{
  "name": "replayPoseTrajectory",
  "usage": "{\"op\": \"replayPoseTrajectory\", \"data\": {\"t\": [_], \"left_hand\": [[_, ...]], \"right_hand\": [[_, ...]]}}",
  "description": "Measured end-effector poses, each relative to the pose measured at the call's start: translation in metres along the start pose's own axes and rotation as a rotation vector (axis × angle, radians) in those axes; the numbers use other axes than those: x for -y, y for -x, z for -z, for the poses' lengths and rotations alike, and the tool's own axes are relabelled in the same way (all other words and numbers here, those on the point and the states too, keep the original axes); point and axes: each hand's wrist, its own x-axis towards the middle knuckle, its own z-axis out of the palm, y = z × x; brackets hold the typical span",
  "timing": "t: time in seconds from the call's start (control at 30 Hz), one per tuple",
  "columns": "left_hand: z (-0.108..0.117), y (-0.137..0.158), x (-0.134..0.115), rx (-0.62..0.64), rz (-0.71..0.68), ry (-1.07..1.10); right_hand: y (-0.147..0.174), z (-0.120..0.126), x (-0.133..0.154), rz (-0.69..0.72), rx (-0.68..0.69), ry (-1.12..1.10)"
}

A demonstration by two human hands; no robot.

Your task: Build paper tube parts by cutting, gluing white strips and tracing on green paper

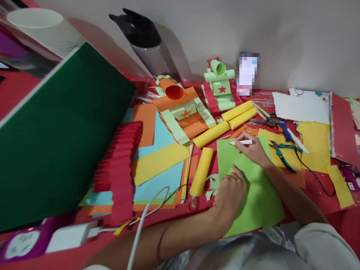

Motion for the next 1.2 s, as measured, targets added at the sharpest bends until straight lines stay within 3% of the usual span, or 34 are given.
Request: {"op": "replayPoseTrajectory", "data": {"t": [0.2, 0.93, 1.2], "left_hand": [[-0.004, -0.004, 0.018, 0.03, 0.129, 0.072], [0.004, -0.005, 0.026, 0.122, 0.063, 0.074], [0.003, -0.005, 0.026, 0.089, 0.075, 0.142]], "right_hand": [[-0.002, -0.003, -0.003, -0.005, 0.013, 0.054], [0.003, -0.003, 0.001, -0.012, 0.034, 0.084], [0.004, -0.003, 0.003, -0.014, 0.06, 0.073]]}}
